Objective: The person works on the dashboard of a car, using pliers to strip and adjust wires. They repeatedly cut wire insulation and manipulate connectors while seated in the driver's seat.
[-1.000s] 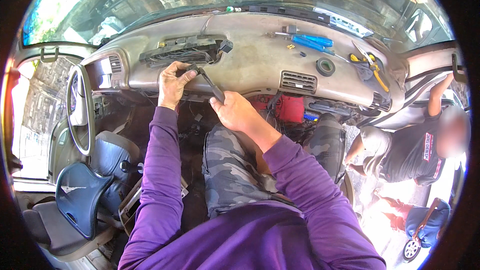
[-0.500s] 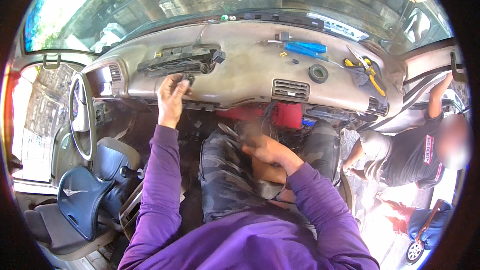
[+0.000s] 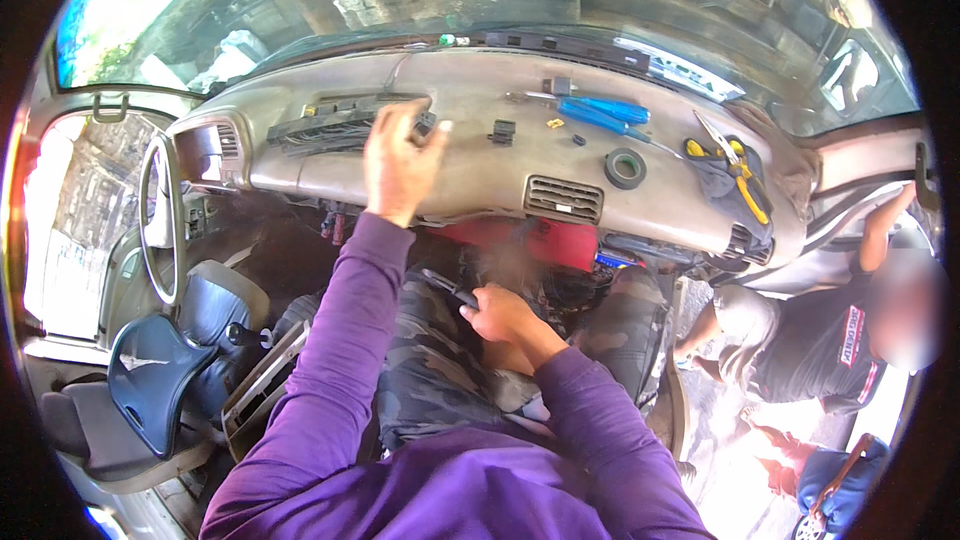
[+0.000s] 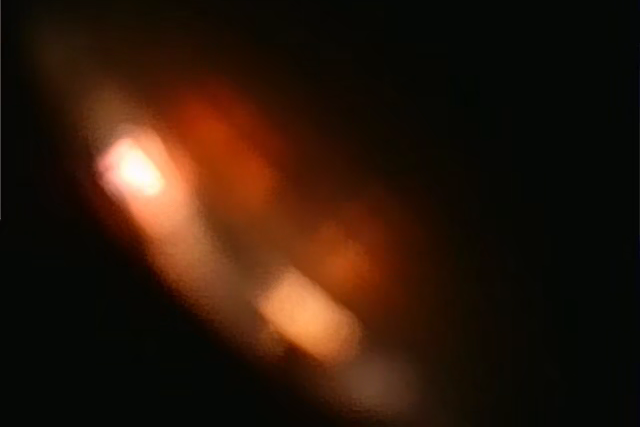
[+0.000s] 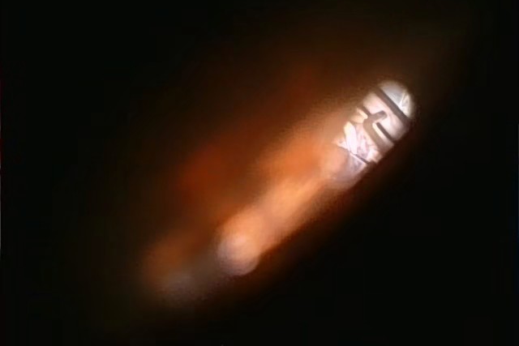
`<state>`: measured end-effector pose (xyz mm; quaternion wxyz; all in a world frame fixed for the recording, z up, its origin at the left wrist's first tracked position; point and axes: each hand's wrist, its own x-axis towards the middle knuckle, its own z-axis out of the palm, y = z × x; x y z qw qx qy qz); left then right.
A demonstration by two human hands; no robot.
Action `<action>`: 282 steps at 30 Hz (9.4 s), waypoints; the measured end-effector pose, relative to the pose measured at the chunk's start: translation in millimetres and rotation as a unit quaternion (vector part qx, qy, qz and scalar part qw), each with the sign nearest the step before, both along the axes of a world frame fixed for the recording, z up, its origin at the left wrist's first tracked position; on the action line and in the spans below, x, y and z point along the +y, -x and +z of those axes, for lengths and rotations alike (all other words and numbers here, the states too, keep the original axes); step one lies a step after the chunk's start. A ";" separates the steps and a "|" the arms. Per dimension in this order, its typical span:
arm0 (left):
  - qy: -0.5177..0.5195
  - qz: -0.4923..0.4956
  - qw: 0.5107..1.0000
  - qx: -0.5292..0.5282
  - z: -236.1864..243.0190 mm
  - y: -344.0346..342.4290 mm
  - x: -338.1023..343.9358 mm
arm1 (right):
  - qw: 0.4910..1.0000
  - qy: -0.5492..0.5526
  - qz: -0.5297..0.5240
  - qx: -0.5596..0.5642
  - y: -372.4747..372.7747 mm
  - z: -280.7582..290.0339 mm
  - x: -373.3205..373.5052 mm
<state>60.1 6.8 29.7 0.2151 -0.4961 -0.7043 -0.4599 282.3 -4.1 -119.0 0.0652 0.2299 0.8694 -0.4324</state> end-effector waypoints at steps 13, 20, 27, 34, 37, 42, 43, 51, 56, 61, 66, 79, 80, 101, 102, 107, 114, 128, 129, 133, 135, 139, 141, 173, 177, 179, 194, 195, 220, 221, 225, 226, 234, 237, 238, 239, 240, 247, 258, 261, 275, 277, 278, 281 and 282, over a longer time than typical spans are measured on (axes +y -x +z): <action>0.161 0.040 0.981 -0.101 -12.6 76.7 -29.5 | 0.997 0.061 0.007 0.036 16.7 26.4 4.9; 0.155 -0.094 0.922 -0.341 -13.1 96.2 10.1 | 0.989 0.105 0.000 0.105 -4.7 32.3 14.0; 0.153 -0.202 0.888 -0.384 -13.1 97.1 -3.7 | 0.907 -0.312 -0.110 0.260 12.3 130.8 40.6; 0.160 -0.239 0.876 -0.388 -11.3 102.5 -4.9 | 0.829 -0.542 -0.104 0.087 63.6 172.2 89.0; 0.173 -0.253 0.866 -0.394 -6.0 102.8 -7.1 | 0.824 -0.553 -0.084 0.089 70.9 169.6 93.9; 0.187 -0.259 0.853 -0.413 -7.7 106.0 -6.3 | 0.825 -0.554 -0.078 0.085 78.5 165.0 89.0; 0.190 -0.252 0.859 -0.403 -9.4 107.2 -6.9 | 0.821 -0.558 -0.075 0.095 80.8 163.4 88.7; 0.185 -0.283 0.859 -0.384 -15.3 110.3 -4.5 | 0.832 -0.544 -0.051 0.091 83.6 167.1 91.4; 0.194 -0.276 0.857 -0.390 -14.7 110.0 -3.5 | 0.839 -0.539 -0.047 0.049 86.1 173.1 87.5; 0.182 -0.274 0.862 -0.386 -14.6 105.8 -0.9 | 0.878 -0.473 -0.060 0.037 85.4 175.1 83.7; 0.140 -0.233 0.884 -0.380 -14.6 99.1 -4.2 | 0.917 -0.394 -0.070 0.009 90.3 184.1 76.6; 0.165 -0.270 0.858 -0.404 -10.5 105.7 -6.4 | 0.905 -0.419 -0.065 0.027 96.6 178.6 85.8; 0.172 -0.316 0.834 -0.419 -8.8 110.2 -9.9 | 0.899 -0.431 -0.071 0.033 97.2 175.2 86.3; 0.218 -0.094 0.952 -0.194 -10.9 84.5 -2.7 | 0.966 -0.215 -0.137 0.039 101.1 189.5 87.4; 0.214 -0.089 0.953 -0.195 -11.3 83.7 -2.9 | 0.966 -0.214 -0.141 0.039 101.5 189.4 87.9; 0.241 -0.078 0.946 -0.201 0.1 77.6 -1.0 | 0.970 -0.205 -0.127 0.036 103.2 180.9 106.6; 0.216 -0.071 0.953 -0.201 -5.6 76.7 0.1 | 0.976 -0.185 -0.117 0.013 107.8 184.6 114.4; 0.158 -0.162 0.954 -0.198 -13.6 86.6 -2.1 | 0.955 -0.235 -0.149 -0.103 115.3 196.8 99.5; 0.127 -0.194 0.950 -0.207 -18.1 93.9 -8.7 | 0.944 -0.283 -0.144 -0.092 112.7 193.5 91.0; 0.111 -0.286 0.902 -0.305 -30.8 108.8 -6.3 | 0.919 -0.374 -0.122 -0.016 96.7 173.2 81.5; 0.116 -0.278 0.902 -0.309 -24.0 100.6 -7.4 | 0.909 -0.399 -0.122 0.010 90.7 165.4 83.4; 0.105 -0.278 0.898 -0.326 -26.4 98.7 -7.5 | 0.895 -0.427 -0.116 0.046 88.6 155.4 82.3; 0.098 -0.278 0.903 -0.314 -27.3 99.4 -6.7 | 0.887 -0.444 -0.117 0.050 88.7 153.5 80.1; 0.046 -0.122 0.935 -0.330 -26.3 100.6 -5.4 | 0.991 -0.063 -0.007 -0.118 -64.4 44.3 52.2; -0.014 -0.098 0.949 -0.301 -19.6 93.7 -15.6 | 0.993 -0.067 0.010 -0.092 -65.0 43.6 50.9; -0.041 0.019 0.999 0.012 -23.0 87.9 -26.5 | 0.994 -0.069 0.009 -0.086 -67.7 42.0 53.4; 0.725 -0.261 0.623 -0.134 -233.1 16.2 12.2 | 0.999 0.005 -0.003 0.033 -70.0 61.9 52.4; 0.738 -0.257 0.614 -0.116 -248.0 17.4 26.7 | 0.999 0.010 -0.017 0.040 -70.3 64.2 53.9; 0.795 -0.099 0.597 0.040 -408.1 4.7 40.0 | 0.999 0.029 0.024 0.007 -71.0 74.7 51.1; 0.791 -0.105 0.601 0.043 -398.0 4.1 37.4 | 0.999 0.024 0.023 0.012 -70.4 72.8 51.5; 0.741 -0.173 0.648 0.014 -367.0 -10.1 -0.8 | 0.999 -0.007 0.023 0.030 -64.7 65.7 50.1; 0.685 -0.218 0.691 -0.076 -344.8 -17.1 -6.0 | 0.998 -0.015 0.004 0.055 -63.1 64.0 51.2; 0.423 -0.306 0.714 -0.467 -122.0 -84.8 -88.9 | 0.964 -0.082 -0.042 0.248 -62.8 78.7 39.0; 0.281 -0.255 0.597 -0.707 -104.9 -91.5 -111.3 | 0.963 -0.101 0.000 0.250 -60.5 70.9 30.2; 0.227 -0.265 0.576 -0.739 -101.3 -91.8 -120.9 | 0.958 -0.101 -0.006 0.268 -62.5 73.1 24.6; 0.171 -0.272 0.553 -0.769 -95.0 -93.0 -129.3 | 0.953 -0.099 -0.009 0.287 -60.3 80.7 16.8; 0.140 -0.260 0.531 -0.794 -94.8 -95.8 -132.6 | 0.951 -0.102 -0.034 0.289 -61.2 86.9 9.1; 0.055 -0.246 0.492 -0.833 -84.8 -129.7 -146.0 | 0.927 -0.068 -0.006 0.368 -61.0 64.0 -9.4; 0.033 -0.262 0.491 -0.830 -105.4 -141.1 -183.7 | 0.941 0.061 0.070 0.326 -48.4 43.8 -11.7; 0.071 -0.271 0.524 -0.804 -105.2 -133.6 -189.5 | 0.944 0.082 0.058 0.315 -41.5 35.5 -18.0; 0.156 -0.076 0.940 -0.294 -26.3 -102.9 -203.7 | 0.893 0.074 -0.330 0.296 -31.8 40.0 10.6; 0.162 -0.076 0.931 -0.318 -23.7 -86.1 -197.6 | 0.773 0.247 -0.396 0.430 -18.7 21.6 34.7; 0.173 -0.073 0.925 -0.331 -27.5 -79.8 -193.7 | 0.752 0.273 -0.404 0.443 -9.0 14.9 36.4; 0.200 -0.053 0.916 -0.344 -46.6 -73.1 -178.2 | 0.842 0.280 -0.312 0.341 13.3 -16.7 22.6; 0.181 -0.046 0.922 -0.339 -55.4 -74.3 -176.9 | 0.869 0.299 -0.271 0.286 17.6 -12.9 8.5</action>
